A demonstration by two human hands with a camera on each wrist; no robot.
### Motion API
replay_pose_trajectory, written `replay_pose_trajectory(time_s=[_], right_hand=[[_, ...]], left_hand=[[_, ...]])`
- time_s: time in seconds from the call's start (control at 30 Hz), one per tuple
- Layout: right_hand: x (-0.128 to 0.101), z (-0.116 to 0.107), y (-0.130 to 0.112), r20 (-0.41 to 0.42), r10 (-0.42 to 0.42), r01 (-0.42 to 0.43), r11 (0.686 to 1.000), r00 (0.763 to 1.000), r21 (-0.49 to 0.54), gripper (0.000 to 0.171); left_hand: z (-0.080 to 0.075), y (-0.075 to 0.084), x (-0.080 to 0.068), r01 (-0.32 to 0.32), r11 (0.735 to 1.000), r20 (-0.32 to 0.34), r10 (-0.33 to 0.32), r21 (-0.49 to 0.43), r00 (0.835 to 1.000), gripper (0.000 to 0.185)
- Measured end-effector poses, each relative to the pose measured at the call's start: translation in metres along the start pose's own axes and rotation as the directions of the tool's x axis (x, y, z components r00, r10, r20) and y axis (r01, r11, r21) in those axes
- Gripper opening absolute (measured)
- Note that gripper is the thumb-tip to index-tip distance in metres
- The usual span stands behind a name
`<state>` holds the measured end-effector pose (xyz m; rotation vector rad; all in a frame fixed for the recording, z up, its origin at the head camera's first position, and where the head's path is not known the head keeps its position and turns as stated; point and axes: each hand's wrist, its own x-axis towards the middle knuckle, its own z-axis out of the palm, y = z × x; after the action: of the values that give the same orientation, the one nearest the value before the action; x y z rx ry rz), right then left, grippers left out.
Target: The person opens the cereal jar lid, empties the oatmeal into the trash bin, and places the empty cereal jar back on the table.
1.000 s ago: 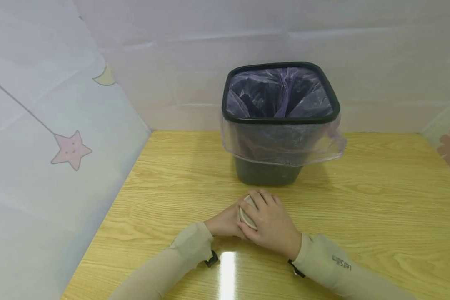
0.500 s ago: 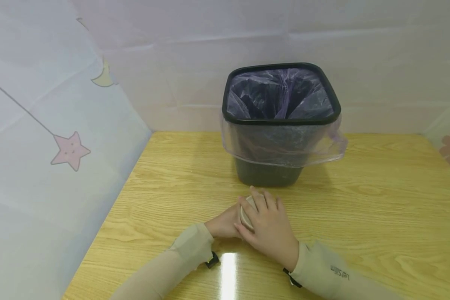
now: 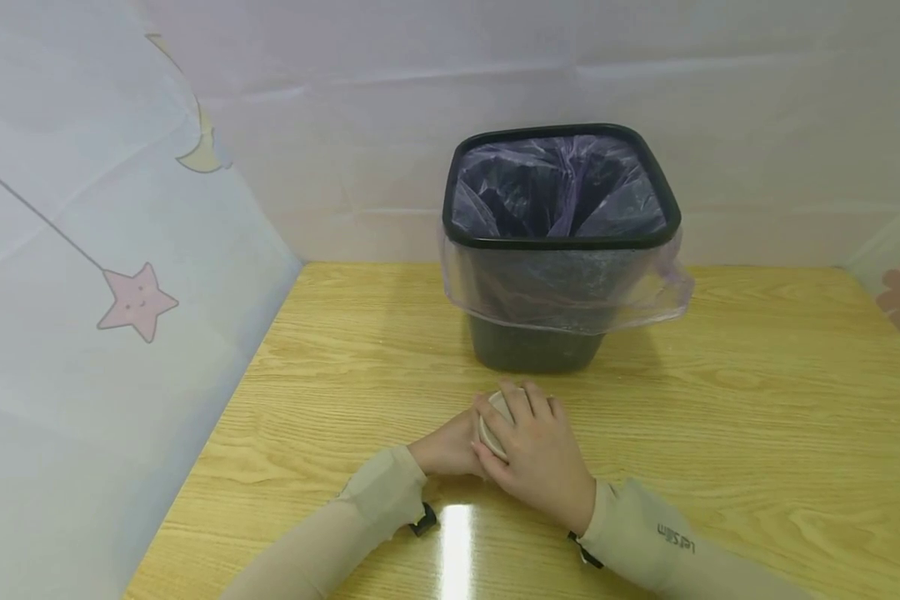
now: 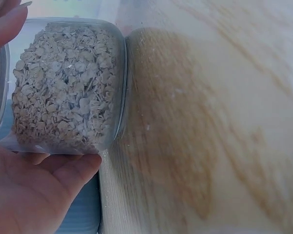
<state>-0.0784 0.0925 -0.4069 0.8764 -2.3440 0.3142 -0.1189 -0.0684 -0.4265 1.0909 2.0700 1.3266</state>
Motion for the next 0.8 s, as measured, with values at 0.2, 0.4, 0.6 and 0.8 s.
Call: replay_pose_trajectory(time_s=[0.2,0.4,0.6,0.8], right_hand=[[0.0003,0.0003,0.0034,-0.005,-0.034,0.034,0.999,0.999,0.031,0.050],[0.0003,-0.0007,0.0059,-0.001,-0.056,0.056,0.996,0.998,0.076,0.046],[-0.0002,-0.0001,0.0065,-0.003,-0.062,0.062,0.994,0.998,0.092,0.046],[0.0006,-0.0084,0.0025,0.088,-0.006,-0.003,0.995,0.996,0.098,0.052]], left_hand=[[-0.0003,0.0005,-0.0007,0.033,0.993,0.004,-0.032,-0.113,0.999,0.077],[-0.0006,0.0006,-0.0015,0.070,0.989,-0.008,-0.072,-0.127,0.997,0.084],[-0.0001,-0.0010,-0.0012,0.064,0.992,-0.009,-0.066,-0.113,0.998,0.085],[-0.0004,-0.0018,0.0011,-0.029,0.998,-0.006,0.029,0.053,1.000,0.084]])
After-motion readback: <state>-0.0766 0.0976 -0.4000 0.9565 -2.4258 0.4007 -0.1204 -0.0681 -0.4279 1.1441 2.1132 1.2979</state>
